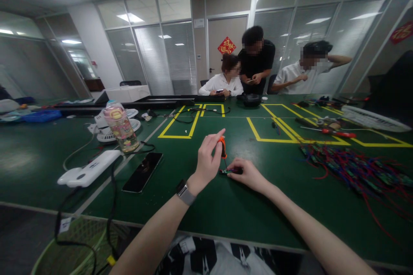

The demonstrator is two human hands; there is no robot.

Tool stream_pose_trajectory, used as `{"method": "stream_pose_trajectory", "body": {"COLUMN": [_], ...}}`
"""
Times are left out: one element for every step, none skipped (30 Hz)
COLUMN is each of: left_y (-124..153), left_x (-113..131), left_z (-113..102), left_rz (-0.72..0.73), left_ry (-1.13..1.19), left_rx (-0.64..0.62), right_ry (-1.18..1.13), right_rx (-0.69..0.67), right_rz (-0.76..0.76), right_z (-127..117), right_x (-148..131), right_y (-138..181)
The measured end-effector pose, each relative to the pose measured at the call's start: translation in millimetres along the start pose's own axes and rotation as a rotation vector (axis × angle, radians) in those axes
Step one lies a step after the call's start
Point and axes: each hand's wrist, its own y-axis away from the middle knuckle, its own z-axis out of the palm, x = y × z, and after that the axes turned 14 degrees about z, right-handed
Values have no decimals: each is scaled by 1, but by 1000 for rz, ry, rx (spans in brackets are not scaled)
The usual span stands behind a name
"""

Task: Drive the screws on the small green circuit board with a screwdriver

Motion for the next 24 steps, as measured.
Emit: {"method": "stream_pose_trajectory", "body": {"left_y": [0,0,0,0,0,0,0,0,0,0,0,0,0,0,0,0,0,0,0,0,0,0,1,1], "left_x": [0,0,0,0,0,1,1,1,1,1,1,1,1,1,1,1,2,2,2,2,1,1,0,0], "left_z": [0,1,1,1,1,2,2,2,2,2,2,2,2,2,1,1,1,2,2,2,3,3,3,3], "left_rz": [-1,-2,-5,-6,-6,-4,2,8,12,15,15,12,5,-2,-8,-13,-16,-16,-15,-11,-7,-4,-1,2], "left_ry": [1,-11,-29,-45,-51,-46,-34,-21,-14,-14,-21,-32,-43,-49,-46,-35,-19,-3,7,9,1,-12,-27,-41], "left_rx": [1,8,19,29,32,25,14,2,-3,-1,7,18,25,25,17,3,-11,-21,-24,-19,-8,3,14,21], "right_ry": [-2,-5,-8,-10,-11,-12,-16,-19,-21,-22,-21,-17,-11,-6,-2,0,2,1,-1,-6,-11,-18,-22,-22], "right_rx": [-2,-5,-9,-12,-14,-17,-20,-22,-22,-22,-21,-19,-17,-17,-17,-15,-13,-11,-10,-9,-9,-8,-7,-5], "right_rz": [1,3,5,9,13,17,19,21,21,20,18,16,15,13,12,12,14,15,16,16,17,19,22,27], "right_z": [0,0,-1,-1,-1,-1,-1,-2,-2,-2,-2,-2,-2,-3,-3,-3,-3,-3,-2,-2,-1,-1,0,0], "right_x": [0,0,-1,-1,-2,-2,-3,-3,-4,-4,-4,-5,-5,-5,-5,-5,-5,-5,-4,-4,-4,-3,-3,-2], "right_y": [0,0,0,1,1,1,2,2,2,2,2,2,2,2,2,2,3,3,3,3,3,3,2,2]}}
